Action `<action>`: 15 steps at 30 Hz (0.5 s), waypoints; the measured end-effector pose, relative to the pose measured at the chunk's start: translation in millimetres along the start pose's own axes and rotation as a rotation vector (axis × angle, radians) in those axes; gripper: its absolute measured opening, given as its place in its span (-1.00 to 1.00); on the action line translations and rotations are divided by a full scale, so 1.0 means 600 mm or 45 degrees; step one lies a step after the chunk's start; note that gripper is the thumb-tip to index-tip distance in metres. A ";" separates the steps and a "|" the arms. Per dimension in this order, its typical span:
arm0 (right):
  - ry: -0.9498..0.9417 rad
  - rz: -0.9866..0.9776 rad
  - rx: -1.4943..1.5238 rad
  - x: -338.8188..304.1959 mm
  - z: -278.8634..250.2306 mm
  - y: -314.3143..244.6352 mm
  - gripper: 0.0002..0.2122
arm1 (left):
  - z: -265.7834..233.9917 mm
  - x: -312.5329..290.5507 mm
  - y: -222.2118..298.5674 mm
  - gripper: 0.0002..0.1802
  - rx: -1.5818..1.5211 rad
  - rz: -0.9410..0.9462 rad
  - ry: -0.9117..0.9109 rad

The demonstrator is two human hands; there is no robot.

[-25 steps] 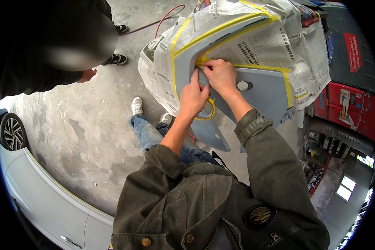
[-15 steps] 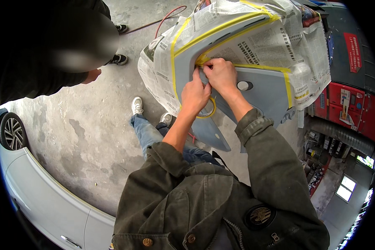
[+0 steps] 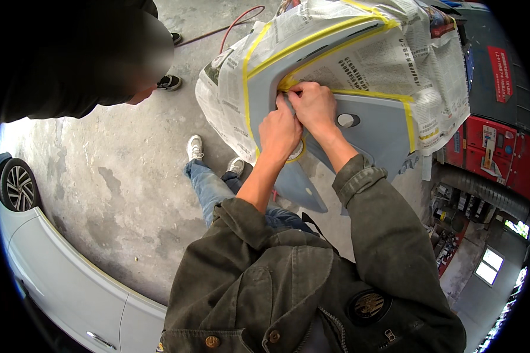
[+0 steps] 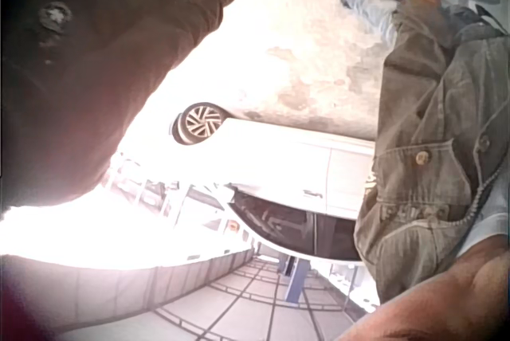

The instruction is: The person applies yellow masking tape to the edges of a car door panel that is covered with newspaper. They carefully smooth the tape along the contours of the door and around a circular cutout. Another person briefly assists by holding the newspaper in place.

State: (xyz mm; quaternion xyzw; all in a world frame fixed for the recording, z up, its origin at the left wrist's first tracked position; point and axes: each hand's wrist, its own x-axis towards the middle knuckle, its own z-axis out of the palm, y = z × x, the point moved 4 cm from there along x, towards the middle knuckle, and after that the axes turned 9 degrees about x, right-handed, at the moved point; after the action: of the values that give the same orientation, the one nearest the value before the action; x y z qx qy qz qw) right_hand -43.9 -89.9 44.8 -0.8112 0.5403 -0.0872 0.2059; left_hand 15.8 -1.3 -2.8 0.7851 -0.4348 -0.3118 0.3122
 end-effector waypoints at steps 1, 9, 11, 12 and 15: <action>0.005 0.013 -0.008 0.001 0.001 0.002 -0.82 | -0.003 0.000 0.000 -0.27 0.016 0.010 0.000; 0.118 -0.058 -0.092 -0.009 0.017 0.010 -0.81 | -0.006 0.000 -0.001 -0.30 0.052 0.027 -0.043; 0.133 -0.055 -0.123 -0.013 0.013 0.007 -0.81 | -0.007 0.000 0.002 -0.31 0.057 0.038 -0.058; 0.136 -0.046 -0.138 -0.014 0.011 0.005 -0.82 | -0.008 -0.001 0.003 -0.31 0.068 0.043 -0.066; 0.136 -0.027 -0.170 -0.016 0.009 -0.001 -0.81 | -0.013 -0.002 0.007 -0.35 0.065 0.048 -0.060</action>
State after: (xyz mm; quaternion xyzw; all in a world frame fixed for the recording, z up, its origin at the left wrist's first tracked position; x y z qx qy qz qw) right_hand -45.1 -79.8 40.9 -0.8230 0.5465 -0.0962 0.1214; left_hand 19.2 -0.5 5.2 0.7769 -0.4645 -0.3131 0.2874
